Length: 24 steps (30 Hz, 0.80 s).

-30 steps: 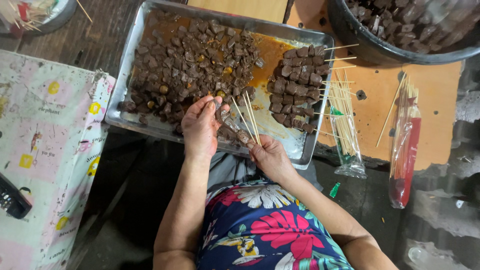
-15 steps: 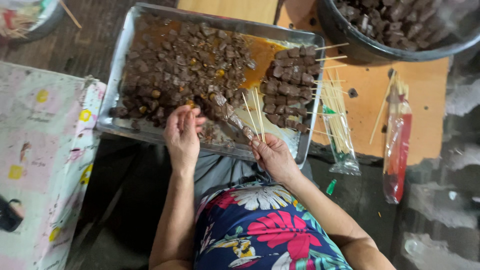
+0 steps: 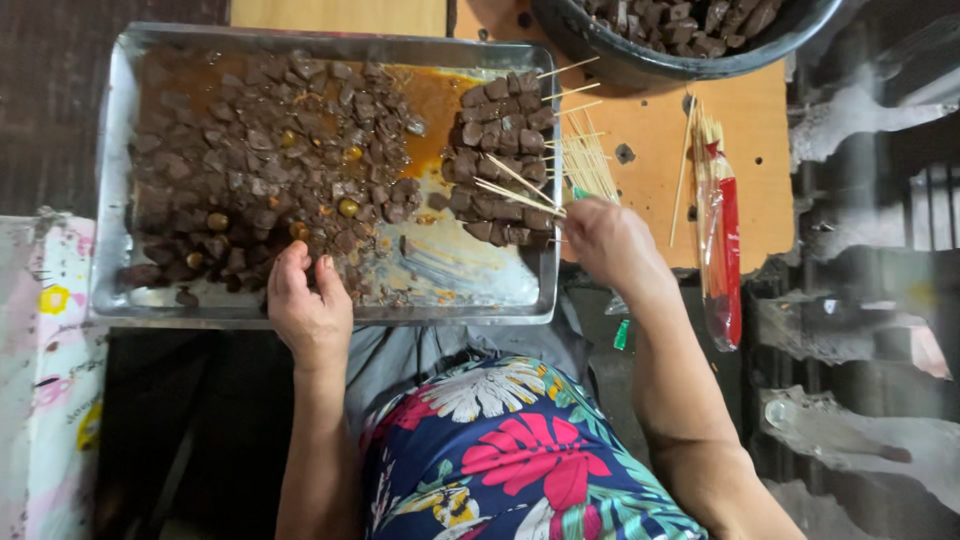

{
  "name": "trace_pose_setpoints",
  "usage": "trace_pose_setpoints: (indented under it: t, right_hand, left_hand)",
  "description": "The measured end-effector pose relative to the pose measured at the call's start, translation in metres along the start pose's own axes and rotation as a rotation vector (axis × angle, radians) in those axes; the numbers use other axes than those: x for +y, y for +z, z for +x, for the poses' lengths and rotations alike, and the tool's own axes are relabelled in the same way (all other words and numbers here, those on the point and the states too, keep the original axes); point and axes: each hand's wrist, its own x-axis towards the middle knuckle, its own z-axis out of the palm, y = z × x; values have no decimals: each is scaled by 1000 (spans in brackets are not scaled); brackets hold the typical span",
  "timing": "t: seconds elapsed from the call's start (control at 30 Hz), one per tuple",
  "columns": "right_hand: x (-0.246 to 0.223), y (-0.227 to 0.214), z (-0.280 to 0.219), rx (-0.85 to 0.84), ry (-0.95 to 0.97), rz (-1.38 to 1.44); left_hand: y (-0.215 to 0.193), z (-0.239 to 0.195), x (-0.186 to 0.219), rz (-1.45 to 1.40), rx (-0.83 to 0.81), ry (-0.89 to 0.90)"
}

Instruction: The person picks up pieces of cooked meat from a metal tray and threads them onto wooden sticks.

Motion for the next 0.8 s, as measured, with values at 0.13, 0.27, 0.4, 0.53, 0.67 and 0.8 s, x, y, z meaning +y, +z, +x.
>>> trace_pose_setpoints:
  t: [0.13,0.27,0.4,0.53,0.67,0.8]
  right_hand:
    - [6,-3,17,-70,36,-68]
    - [3,2,27,-17,71,-82]
    - [-5,-4,19,114,71,-3]
    - [-15,-17,-2,406,-17,-47]
    - [-22,-8,-26,345,163,142]
    - [-25,25,-31,169,241,503]
  left_hand:
    - [2,1,1,25,-19,-36]
    - [1,0,0,10,-21,-24]
    - [1,2,4,-20,-20,-53]
    - [-5,14,11,38,-149,50]
    - [1,35,32,-22,-299,175]
    - [26,58,57,-25,-432,310]
